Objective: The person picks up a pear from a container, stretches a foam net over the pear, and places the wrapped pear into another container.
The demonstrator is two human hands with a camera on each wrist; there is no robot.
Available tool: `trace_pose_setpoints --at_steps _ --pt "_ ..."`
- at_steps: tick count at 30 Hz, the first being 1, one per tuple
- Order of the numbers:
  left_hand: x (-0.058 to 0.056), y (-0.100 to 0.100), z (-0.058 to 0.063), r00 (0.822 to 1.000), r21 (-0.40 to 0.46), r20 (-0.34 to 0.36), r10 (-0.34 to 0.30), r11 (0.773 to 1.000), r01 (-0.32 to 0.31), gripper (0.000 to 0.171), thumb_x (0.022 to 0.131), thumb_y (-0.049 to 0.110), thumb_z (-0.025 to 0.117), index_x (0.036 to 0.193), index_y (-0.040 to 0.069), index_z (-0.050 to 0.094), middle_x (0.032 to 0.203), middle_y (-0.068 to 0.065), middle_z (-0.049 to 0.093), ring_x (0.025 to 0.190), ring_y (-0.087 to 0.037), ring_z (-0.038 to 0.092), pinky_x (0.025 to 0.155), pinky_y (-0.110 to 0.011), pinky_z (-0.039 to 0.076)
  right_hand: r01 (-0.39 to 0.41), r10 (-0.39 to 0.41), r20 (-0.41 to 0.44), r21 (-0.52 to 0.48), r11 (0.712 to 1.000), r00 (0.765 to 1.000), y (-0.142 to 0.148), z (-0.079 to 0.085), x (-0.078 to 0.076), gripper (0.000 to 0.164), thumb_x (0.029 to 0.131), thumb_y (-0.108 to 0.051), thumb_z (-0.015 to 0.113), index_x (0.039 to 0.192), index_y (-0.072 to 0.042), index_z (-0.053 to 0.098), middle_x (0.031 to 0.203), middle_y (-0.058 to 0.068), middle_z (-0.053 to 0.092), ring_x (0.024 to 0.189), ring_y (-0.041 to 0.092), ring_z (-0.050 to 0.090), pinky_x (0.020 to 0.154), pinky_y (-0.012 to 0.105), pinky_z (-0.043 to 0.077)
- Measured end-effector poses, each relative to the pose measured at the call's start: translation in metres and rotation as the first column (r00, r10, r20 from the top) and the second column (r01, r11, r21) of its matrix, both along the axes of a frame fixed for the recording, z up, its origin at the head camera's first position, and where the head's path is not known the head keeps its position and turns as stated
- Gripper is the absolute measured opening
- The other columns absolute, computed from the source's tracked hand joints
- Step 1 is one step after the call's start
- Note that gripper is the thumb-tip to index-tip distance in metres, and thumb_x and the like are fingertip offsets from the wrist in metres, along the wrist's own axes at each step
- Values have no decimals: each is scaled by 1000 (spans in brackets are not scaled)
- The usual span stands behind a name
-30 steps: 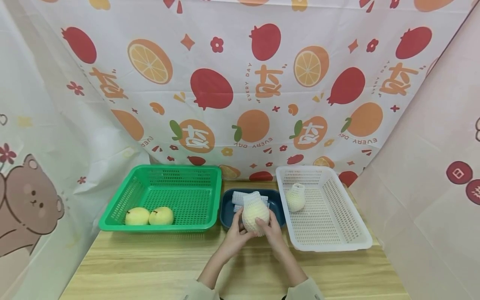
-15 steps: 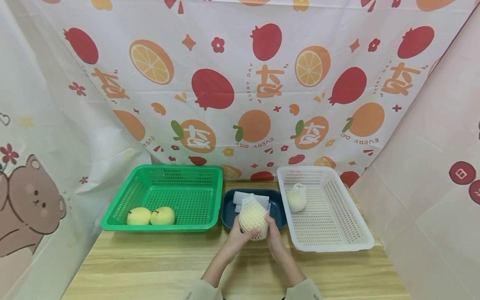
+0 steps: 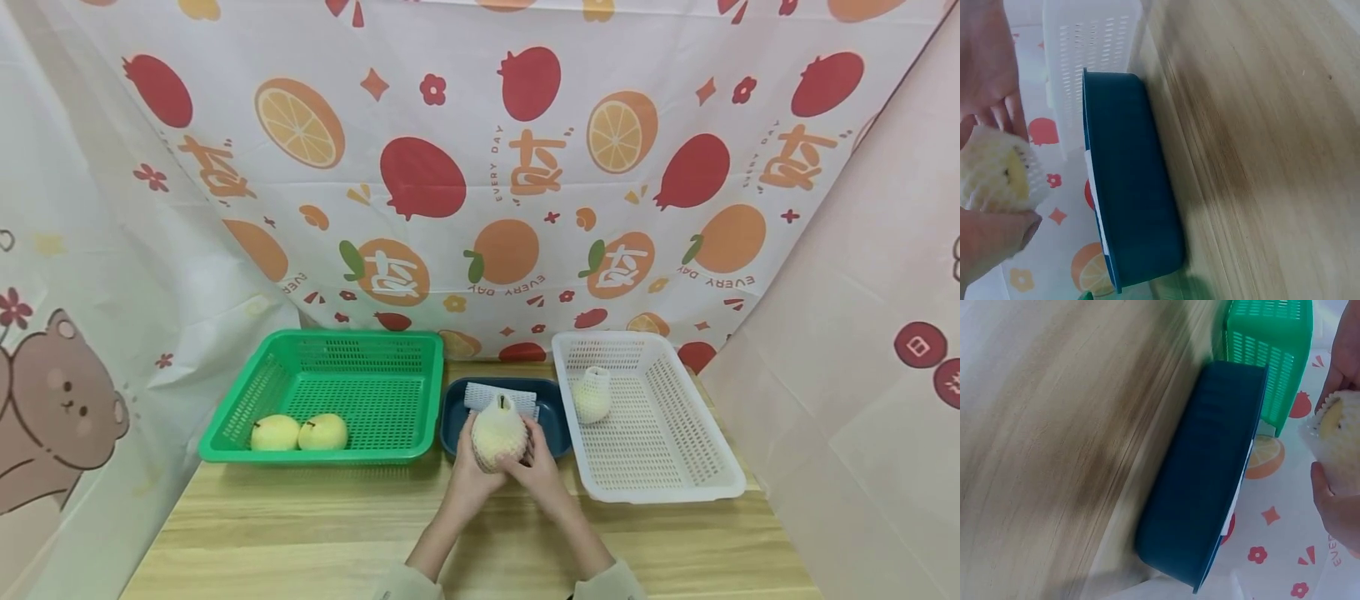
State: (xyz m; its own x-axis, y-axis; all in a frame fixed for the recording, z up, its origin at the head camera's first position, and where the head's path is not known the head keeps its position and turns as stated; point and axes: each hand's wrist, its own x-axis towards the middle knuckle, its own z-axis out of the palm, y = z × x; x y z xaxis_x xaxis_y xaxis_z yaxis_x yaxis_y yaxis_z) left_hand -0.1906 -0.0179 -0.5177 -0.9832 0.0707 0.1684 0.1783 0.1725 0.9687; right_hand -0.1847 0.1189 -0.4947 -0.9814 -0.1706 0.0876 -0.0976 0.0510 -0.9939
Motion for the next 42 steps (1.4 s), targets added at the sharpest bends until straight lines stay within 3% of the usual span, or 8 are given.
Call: trace_pose_setpoints --at_steps 6,12,19,26,28,33,38,42 --pt "5 -4 0 996 -48 8 -93 994 94 93 74 18 77 145 8 17 142 -22 26 127 -38 27 97 -54 30 34 -36 48 51 998 998 -2 13 6 76 85 -14 63 141 2 15 133 27 31 114 38 40 88 45 41" --pt "7 -7 1 989 7 56 -134 991 133 92 74 16 77 144 4 19 141 -24 23 126 -38 29 97 -48 33 60 -58 72 -35 998 996 3 -2 0 68 88 -13 59 140 2 18 130 26 36 111 35 43 86 39 42" --pt "10 -5 3 980 101 124 -153 985 141 92 73 17 77 141 3 16 137 -24 28 116 -34 40 88 -39 43 39 -33 83 -72 997 996 5 -22 -6 62 91 -21 55 139 2 24 130 18 39 113 26 42 93 36 36" --pt "19 -2 30 991 116 111 -74 991 61 89 69 9 78 137 -1 22 131 -28 34 109 -37 44 84 -41 44 92 -90 72 -26 995 993 3 -16 -5 61 91 -21 57 139 2 27 133 21 40 116 31 42 94 40 37" --pt "19 0 29 995 91 94 -28 996 19 89 70 12 79 137 0 23 130 -26 36 109 -36 44 84 -43 44 132 -131 87 4 991 987 2 -15 -6 62 91 -26 58 138 2 29 132 23 41 116 33 43 92 42 39" --pt "10 8 3 998 -60 0 58 997 -58 90 69 21 81 137 0 26 131 -20 38 111 -31 44 87 -45 42 129 -129 182 16 992 975 1 -12 -5 72 88 -36 61 137 3 25 130 23 44 113 32 46 89 40 41" --pt "11 12 -4 998 -234 -63 26 971 -40 89 69 21 79 138 0 28 131 -22 36 112 -35 44 88 -48 42 124 -106 255 -54 991 961 0 -19 -3 76 87 -34 62 138 1 19 130 19 41 113 28 44 93 39 37" --pt "14 12 -3 999 -255 -45 5 967 -16 89 68 21 80 139 2 29 130 -21 37 110 -34 45 87 -47 42 97 -45 291 -168 981 956 4 -25 -5 72 89 -29 61 140 -4 18 127 15 43 103 20 48 86 31 40"
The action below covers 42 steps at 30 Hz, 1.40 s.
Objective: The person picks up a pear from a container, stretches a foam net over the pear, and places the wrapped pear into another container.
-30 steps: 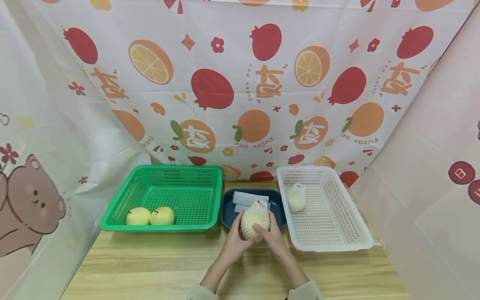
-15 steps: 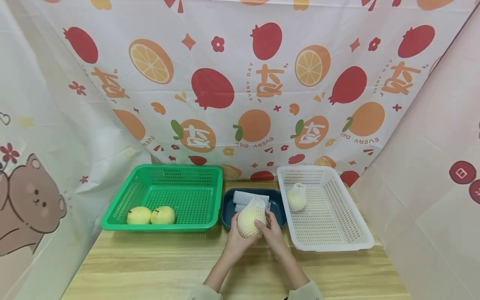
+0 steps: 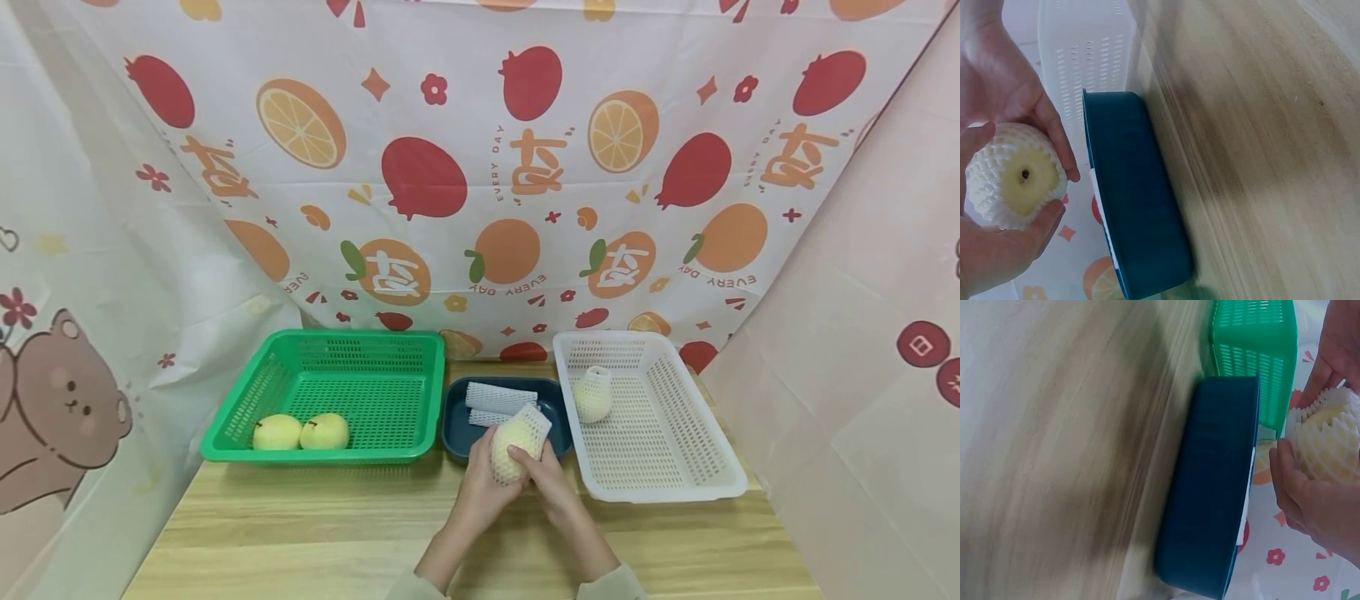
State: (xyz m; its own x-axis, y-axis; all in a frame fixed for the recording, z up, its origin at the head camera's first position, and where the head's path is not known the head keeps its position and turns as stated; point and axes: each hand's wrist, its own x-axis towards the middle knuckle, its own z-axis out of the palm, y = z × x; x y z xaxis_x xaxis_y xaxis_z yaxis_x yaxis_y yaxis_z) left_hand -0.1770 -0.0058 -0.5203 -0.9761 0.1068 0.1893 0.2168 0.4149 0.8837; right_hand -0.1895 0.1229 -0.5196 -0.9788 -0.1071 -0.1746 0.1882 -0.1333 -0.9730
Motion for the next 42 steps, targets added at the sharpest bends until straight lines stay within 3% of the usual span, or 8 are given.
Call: trace_pose_setpoints --at_steps 6,13,16,21,28,33,37,42 --pt "2 1 -1 1000 7 -24 -13 1000 13 88 67 19 80 138 2 31 128 -20 39 109 -33 46 87 -46 42 -17 17 -1 -54 998 1000 5 -4 0 71 88 -27 61 139 -4 18 124 14 44 101 19 49 84 29 40" --pt "2 4 -2 999 37 -13 -30 999 30 86 70 27 80 137 2 32 126 -18 41 111 -31 45 90 -47 39 84 -83 15 -56 995 996 10 -1 -1 63 87 -24 61 134 -1 25 102 10 52 81 15 52 64 23 42" --pt "1 6 -2 999 95 8 -51 994 50 83 72 28 79 136 1 33 126 -18 42 113 -31 44 91 -46 39 107 -106 12 -65 992 994 14 2 -1 65 87 -23 60 136 -2 24 108 10 51 87 15 52 71 24 42" --pt "0 13 -1 986 283 92 -138 953 107 72 77 17 76 133 -4 35 125 -20 44 108 -32 49 85 -39 46 158 -161 -12 -106 982 987 24 7 0 66 89 -20 58 140 -3 19 126 15 42 103 17 48 90 31 36" --pt "4 33 17 960 410 196 -202 906 107 39 81 -1 64 113 -13 47 101 -23 57 93 -39 57 74 -37 50 295 -305 -33 -176 939 952 42 17 2 60 91 -15 55 138 -4 20 126 14 40 104 14 48 90 27 38" --pt "7 56 11 931 477 281 -232 876 74 30 78 -6 57 105 -17 51 97 -25 60 87 -31 59 75 -37 50 358 -385 -62 -258 897 921 53 20 4 53 92 -13 53 135 -6 22 121 10 40 103 13 49 88 26 41" --pt "6 74 -2 882 555 370 -292 831 42 37 78 -4 57 111 -16 46 95 -18 61 80 -22 60 73 -37 51 399 -437 -75 -295 868 896 63 20 7 44 94 -16 52 130 -10 28 119 6 42 104 13 49 87 27 42" --pt "4 86 -7 832 635 414 -371 772 28 42 79 -8 55 116 -19 40 98 -21 60 82 -24 60 78 -39 50 420 -463 -70 -320 849 884 74 17 11 38 94 -20 52 127 -18 32 120 4 42 107 14 46 89 29 38"
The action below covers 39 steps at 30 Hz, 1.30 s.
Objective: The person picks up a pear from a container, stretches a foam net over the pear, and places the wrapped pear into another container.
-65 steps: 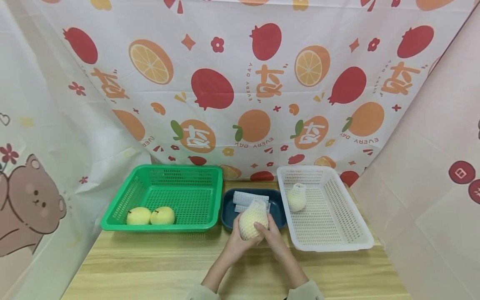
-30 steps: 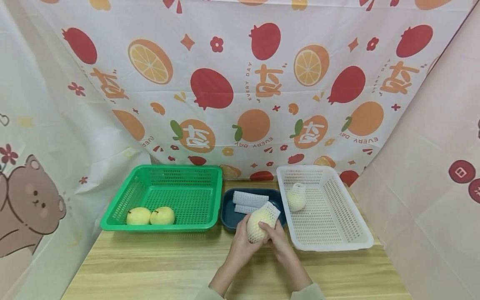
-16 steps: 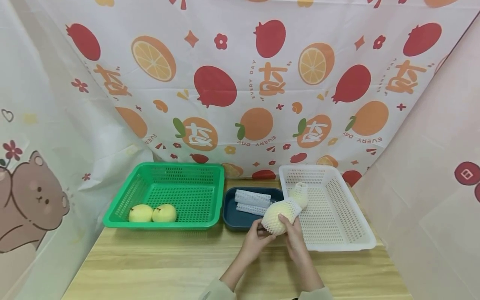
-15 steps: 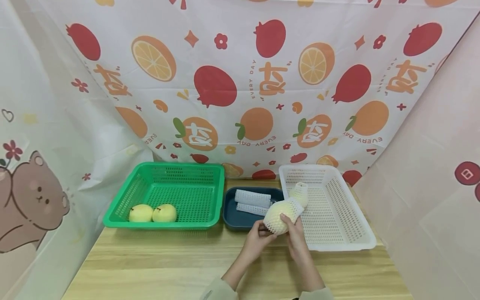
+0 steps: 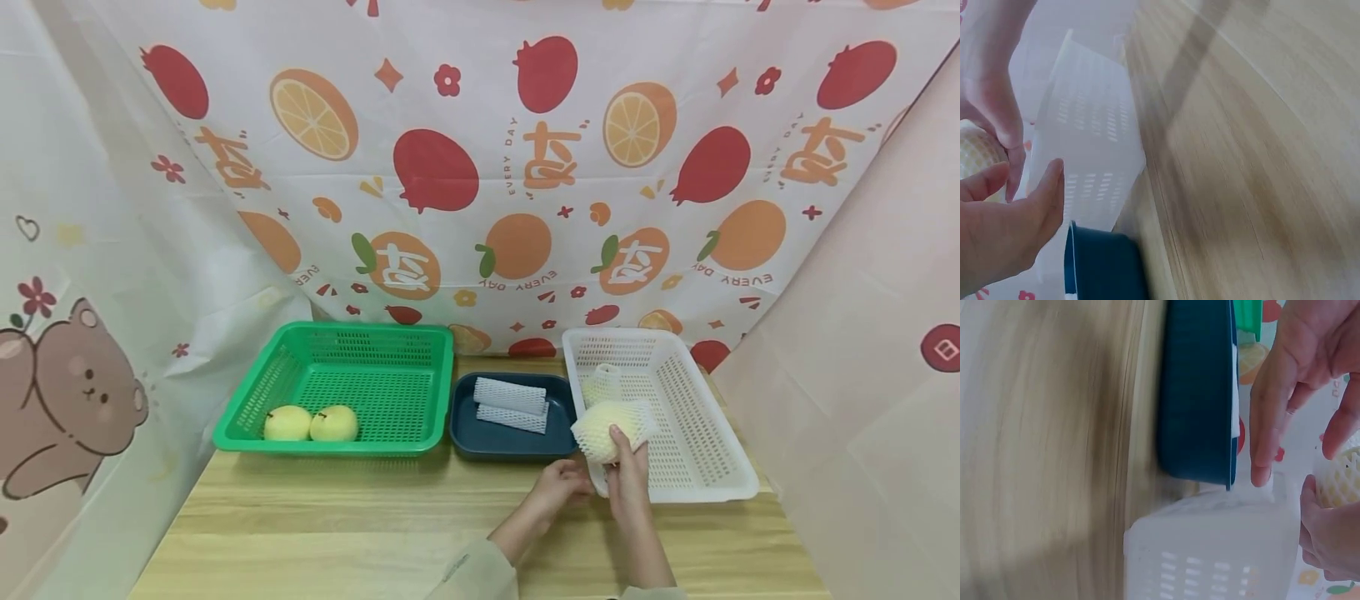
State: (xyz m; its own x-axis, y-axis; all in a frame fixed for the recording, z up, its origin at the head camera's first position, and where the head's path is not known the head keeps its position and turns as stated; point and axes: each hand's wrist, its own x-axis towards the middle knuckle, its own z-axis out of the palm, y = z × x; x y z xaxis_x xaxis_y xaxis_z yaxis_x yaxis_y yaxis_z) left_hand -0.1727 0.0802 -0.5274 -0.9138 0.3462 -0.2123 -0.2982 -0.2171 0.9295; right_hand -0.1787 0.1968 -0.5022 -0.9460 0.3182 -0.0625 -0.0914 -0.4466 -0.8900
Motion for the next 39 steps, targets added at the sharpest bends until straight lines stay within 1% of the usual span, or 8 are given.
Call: trace_pose_setpoints --at_steps 5,11,16,20,25,33,36,39 --pt "-1 7 -1 999 63 41 -28 998 25 34 81 -11 53 112 -20 45 95 -21 61 85 -25 59 77 -36 51 7 -7 4 -39 999 1000 7 -1 1 36 95 -20 51 126 -20 33 122 3 41 111 15 43 93 33 34" --pt "-2 17 -2 996 88 82 25 996 -32 28 83 -10 54 108 -18 45 92 -20 60 84 -29 61 74 -36 52 -5 7 20 -50 999 1000 11 -1 2 35 95 -19 50 126 -21 33 124 2 39 113 15 42 95 31 32" --pt "-2 24 -1 993 41 86 77 996 -81 27 81 -11 57 105 -13 45 87 -17 59 78 -25 62 69 -33 53 -17 18 23 -44 999 1000 11 1 3 35 96 -19 49 126 -22 31 125 2 38 113 15 42 95 29 33" --pt "-1 30 -4 993 -19 39 109 994 -108 26 81 -10 58 104 -11 46 89 -14 58 76 -20 60 70 -35 53 -13 14 25 -40 999 1000 13 1 2 39 96 -21 49 129 -23 29 128 2 37 115 16 40 95 29 33" --pt "2 35 -6 996 -42 -47 75 996 -77 40 79 -5 58 115 -12 42 106 -19 57 83 -17 57 74 -38 50 -2 3 34 -32 999 999 14 0 0 40 95 -21 50 129 -23 30 127 2 37 114 16 42 92 29 35" --pt "2 42 -15 998 122 12 55 991 -56 51 80 -10 55 127 -12 36 117 -17 55 98 -25 56 81 -38 47 -37 38 35 -24 999 999 19 2 2 53 96 -26 49 140 -20 20 134 1 33 121 17 36 99 32 31" --pt "1 43 -16 998 180 29 63 981 -68 53 79 -14 53 128 -14 34 119 -21 53 100 -28 55 82 -38 47 -112 113 14 -92 989 993 24 6 1 57 98 -29 41 145 -18 9 139 4 25 129 20 26 105 35 22" --pt "0 44 -16 996 215 47 71 973 -79 54 78 -16 52 129 -16 32 122 -26 50 104 -32 54 82 -37 47 -226 222 -40 -191 955 974 34 12 -2 61 100 -36 33 146 -20 -3 143 6 14 134 22 15 108 36 13"
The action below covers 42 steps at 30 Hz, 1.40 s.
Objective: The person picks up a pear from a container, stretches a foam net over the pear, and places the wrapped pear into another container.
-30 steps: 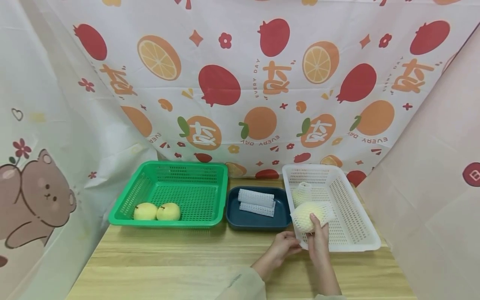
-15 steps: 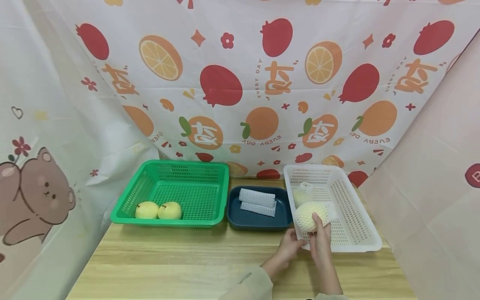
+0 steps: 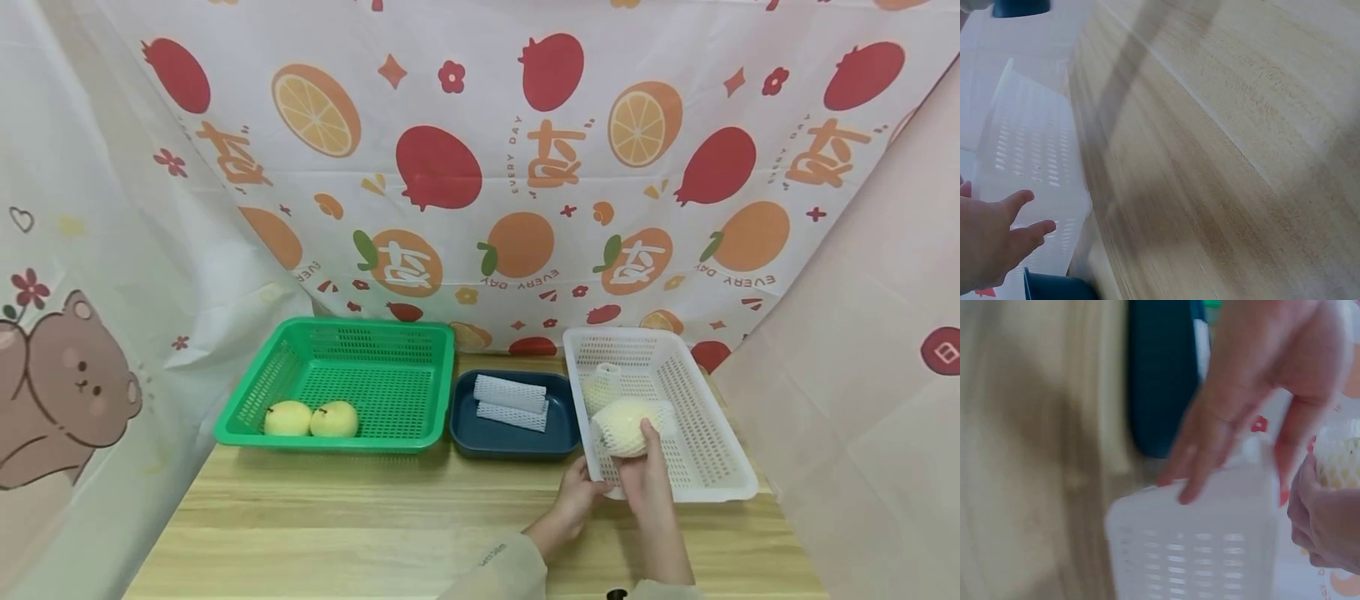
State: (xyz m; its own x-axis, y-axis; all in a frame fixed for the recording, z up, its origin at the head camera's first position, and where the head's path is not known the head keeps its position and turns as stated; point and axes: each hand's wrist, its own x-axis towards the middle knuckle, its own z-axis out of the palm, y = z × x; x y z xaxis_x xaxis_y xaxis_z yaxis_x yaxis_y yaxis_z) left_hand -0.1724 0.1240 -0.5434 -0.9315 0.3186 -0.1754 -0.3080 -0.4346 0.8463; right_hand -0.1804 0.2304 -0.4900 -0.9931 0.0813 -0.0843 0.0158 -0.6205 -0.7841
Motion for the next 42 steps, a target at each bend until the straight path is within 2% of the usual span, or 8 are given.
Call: trace_pose_setpoints --at_steps 11,16,22,25,28,31,37,42 --pt "1 -3 4 999 26 37 -14 1000 13 55 80 -16 51 130 -16 29 125 -29 46 110 -38 50 85 -36 47 -306 243 -211 -356 883 947 37 25 -13 61 97 -33 27 145 -21 -9 145 6 2 131 23 20 107 35 13" --pt "0 -2 2 999 33 28 -16 999 15 54 80 -16 52 129 -15 30 126 -30 46 110 -38 50 84 -34 47 -326 310 -165 -76 942 936 48 36 -27 47 98 -24 27 141 -19 8 138 8 18 122 23 34 100 36 30" --pt "0 -2 0 1000 20 22 -18 1000 18 53 81 -16 52 130 -15 30 125 -29 46 109 -38 51 84 -33 47 -303 330 -18 353 885 944 55 40 -44 40 99 -18 39 135 -16 22 127 8 35 110 18 46 89 34 42" --pt "0 -3 1 1000 14 23 -16 1000 15 54 81 -16 51 130 -14 30 124 -29 47 108 -37 52 83 -33 47 -229 248 63 644 730 967 54 35 -57 59 90 -17 59 136 -12 23 122 11 40 104 22 48 83 36 45" --pt "-1 -3 2 999 -9 30 -16 1000 16 54 81 -15 53 130 -14 30 122 -26 50 105 -33 54 82 -33 48 -191 218 98 869 457 971 52 25 -72 84 77 -20 74 137 -7 18 123 16 39 104 28 45 84 43 43" --pt "-1 -4 5 999 -37 36 -20 999 22 55 82 -14 54 131 -13 30 121 -23 51 103 -31 56 81 -31 48 -166 255 105 959 232 961 53 13 -85 96 68 -20 80 137 -3 16 125 20 38 105 33 43 87 50 39" --pt "-2 -2 5 999 -44 48 -11 999 13 55 81 -15 54 130 -15 31 122 -26 50 104 -35 54 79 -29 48 -140 340 138 990 -17 930 62 -14 -101 94 60 -22 82 135 -1 30 118 14 50 95 26 50 80 46 43" --pt "-2 -2 5 999 -52 49 -3 999 6 55 80 -15 54 130 -15 31 122 -26 49 105 -35 54 81 -31 48 -67 334 159 961 -269 929 63 -24 -103 88 57 -40 81 128 -5 43 100 7 57 78 21 50 64 38 44"
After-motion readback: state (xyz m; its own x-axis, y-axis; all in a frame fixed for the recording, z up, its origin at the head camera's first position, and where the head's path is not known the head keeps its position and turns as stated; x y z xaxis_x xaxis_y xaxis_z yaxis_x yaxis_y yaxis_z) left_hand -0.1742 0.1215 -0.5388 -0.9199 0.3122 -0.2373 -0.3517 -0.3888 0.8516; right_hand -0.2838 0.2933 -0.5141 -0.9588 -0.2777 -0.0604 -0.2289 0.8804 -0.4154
